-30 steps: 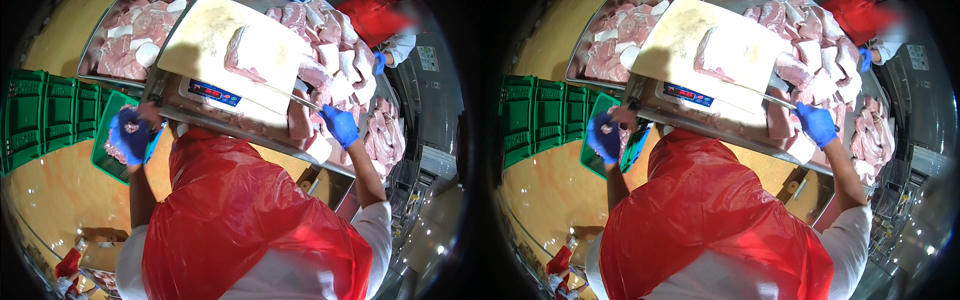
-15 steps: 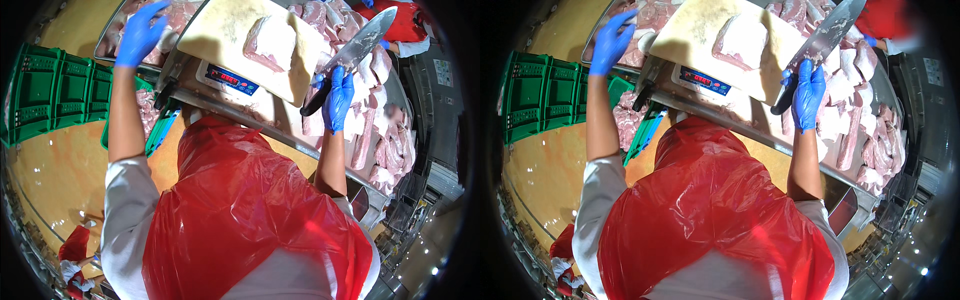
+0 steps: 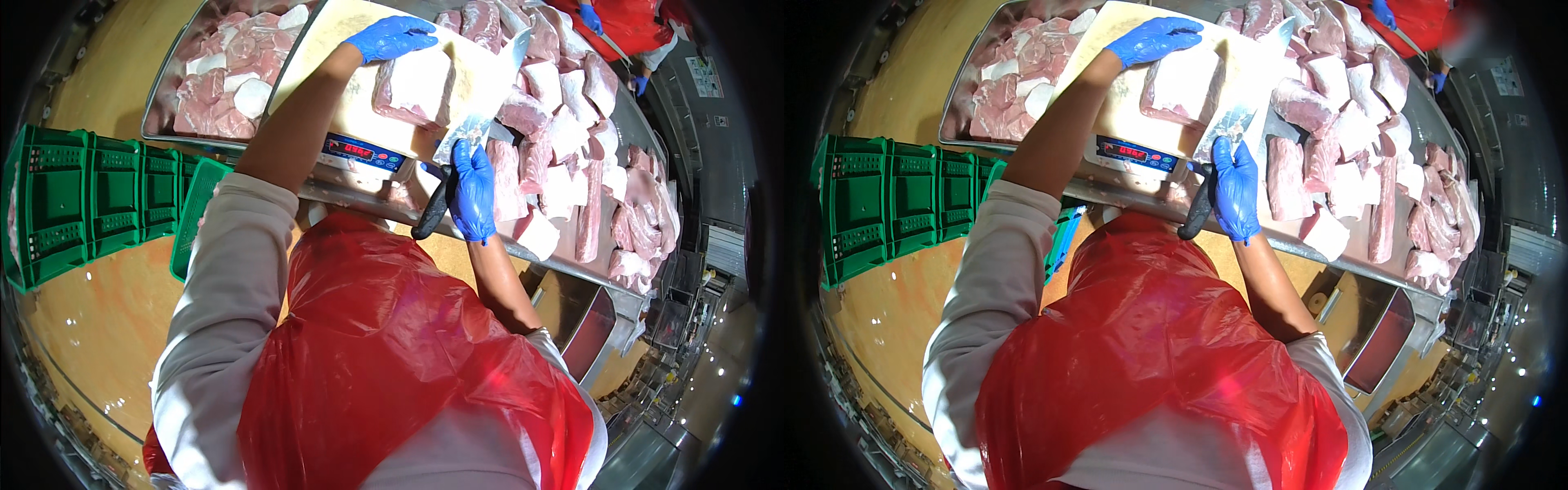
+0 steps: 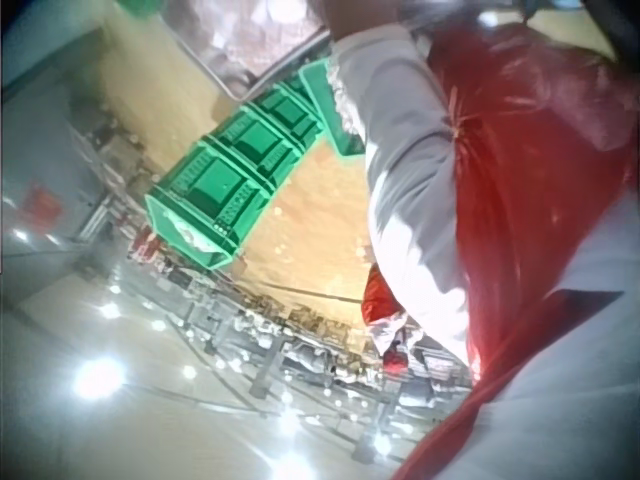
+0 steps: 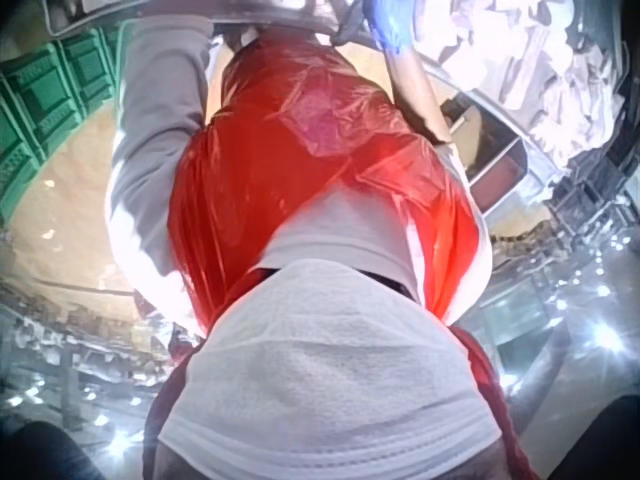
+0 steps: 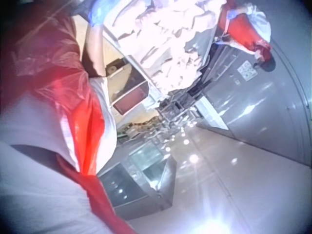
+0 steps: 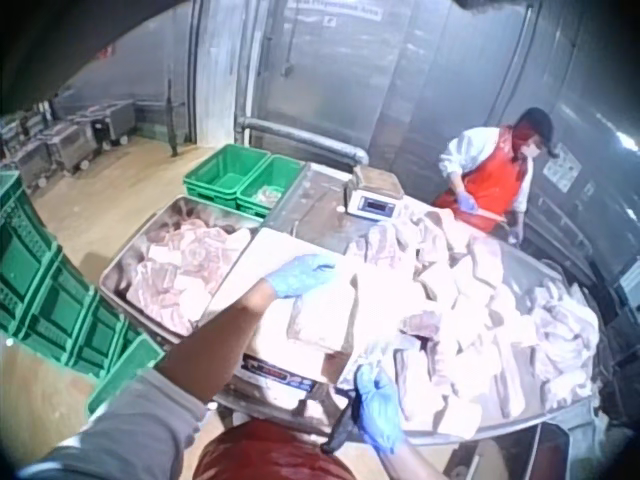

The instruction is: The person cuts large pieces of raw meat into smaller portions using a knife on a cutting board. The cut pieces are placed into a green crate. The person wears blue gloves and a red apron.

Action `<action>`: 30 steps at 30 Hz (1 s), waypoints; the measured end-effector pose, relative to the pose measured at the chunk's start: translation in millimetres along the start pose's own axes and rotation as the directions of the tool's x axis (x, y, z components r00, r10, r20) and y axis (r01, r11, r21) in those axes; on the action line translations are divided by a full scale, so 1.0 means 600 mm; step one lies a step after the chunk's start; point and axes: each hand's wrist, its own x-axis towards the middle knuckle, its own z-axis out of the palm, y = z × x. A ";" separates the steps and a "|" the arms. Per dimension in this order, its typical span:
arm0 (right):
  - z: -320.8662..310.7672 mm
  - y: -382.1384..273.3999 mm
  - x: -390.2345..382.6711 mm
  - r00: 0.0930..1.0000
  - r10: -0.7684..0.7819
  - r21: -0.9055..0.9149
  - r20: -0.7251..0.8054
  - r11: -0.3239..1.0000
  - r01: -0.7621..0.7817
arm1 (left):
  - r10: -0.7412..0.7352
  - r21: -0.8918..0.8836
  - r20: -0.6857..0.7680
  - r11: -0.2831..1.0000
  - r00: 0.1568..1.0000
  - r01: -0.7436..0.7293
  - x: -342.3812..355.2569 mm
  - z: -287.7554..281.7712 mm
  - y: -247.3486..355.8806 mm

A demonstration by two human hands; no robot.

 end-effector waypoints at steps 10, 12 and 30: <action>-0.009 -0.050 0.183 0.945 -0.328 -0.285 -0.003 0.906 0.313 | 0.277 0.456 -0.130 0.869 0.952 -0.190 -0.180 -0.038 0.003; 0.029 -0.126 0.182 0.942 -0.336 -0.141 0.007 0.932 0.334 | -0.032 0.234 -0.201 0.969 0.979 0.079 -0.279 -0.059 0.013; 0.046 -0.043 0.066 0.854 0.126 -0.856 0.505 -0.053 0.514 | -0.319 -0.124 -0.708 0.935 0.630 0.333 -0.374 0.032 0.118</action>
